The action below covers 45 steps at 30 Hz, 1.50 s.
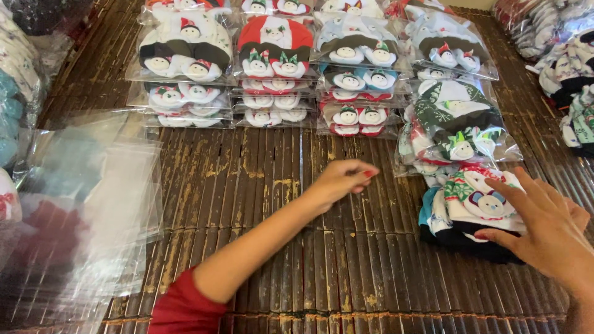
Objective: Package sets of baby hats and booties into clear plastic bags.
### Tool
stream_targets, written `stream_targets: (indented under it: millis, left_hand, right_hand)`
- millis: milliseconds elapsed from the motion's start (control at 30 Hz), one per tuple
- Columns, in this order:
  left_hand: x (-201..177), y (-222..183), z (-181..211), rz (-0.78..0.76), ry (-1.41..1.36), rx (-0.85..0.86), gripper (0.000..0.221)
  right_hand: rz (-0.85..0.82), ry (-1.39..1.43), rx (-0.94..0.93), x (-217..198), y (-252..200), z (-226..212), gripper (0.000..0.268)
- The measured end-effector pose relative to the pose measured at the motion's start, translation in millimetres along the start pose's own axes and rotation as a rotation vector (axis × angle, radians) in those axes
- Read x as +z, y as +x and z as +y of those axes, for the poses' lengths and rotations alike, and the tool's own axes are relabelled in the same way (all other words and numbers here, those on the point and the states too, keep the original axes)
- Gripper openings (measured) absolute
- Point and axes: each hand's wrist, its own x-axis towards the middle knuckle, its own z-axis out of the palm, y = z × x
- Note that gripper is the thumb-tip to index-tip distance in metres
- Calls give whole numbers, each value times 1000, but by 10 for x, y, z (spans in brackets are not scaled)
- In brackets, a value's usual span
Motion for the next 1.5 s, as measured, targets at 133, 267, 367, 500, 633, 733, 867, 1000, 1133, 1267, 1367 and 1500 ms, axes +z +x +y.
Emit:
stream_targets:
  millis: [133, 267, 367, 500, 633, 733, 867, 1000, 1133, 1267, 1367, 1500]
  left_hand:
    - [-359, -470, -80, 48, -21, -117, 26]
    - [-667, -910, -141, 132, -7, -158, 28]
    - [-848, -1123, -197, 177, -56, -165, 26]
    - [-943, -1396, -161, 197, -95, -164, 25]
    - [-953, -1460, -215, 175, -125, -191, 30]
    - [-980, -1467, -326, 124, -135, -177, 28]
    - [-1000, -1422, -454, -2, -79, -83, 38]
    - [-1001, -1387, -525, -116, -88, -157, 48]
    - [-1041, -1410, -567, -123, -112, -163, 61]
    - [-1083, -1397, -667, 18, -187, -168, 71]
    - [-1014, -1458, -531, -5, -144, -107, 72]
    - [-1000, -1481, -520, -17, -119, -36, 73]
  right_hand:
    - [-27, 13, 71, 232, 102, 198, 95]
    - [-188, 94, 135, 150, 212, 132, 85]
    - [-120, 143, 84, 105, 209, 93, 60]
    - [-53, 196, 103, -15, 251, -30, 43]
    - [-36, 453, 78, 262, 199, 380, 32]
    - [60, 779, 117, 391, 93, 545, 35]
    - [168, 969, 257, 807, 19, 802, 46]
    - [119, 1759, 393, -1288, 365, -1722, 60]
    - [-32, 1072, 280, -217, 169, -2088, 27]
    - [-381, 454, -516, -84, 146, -2491, 67]
    - [-660, 647, -374, -421, 276, -2413, 64]
    - [-298, 643, -139, 85, 419, -1973, 30]
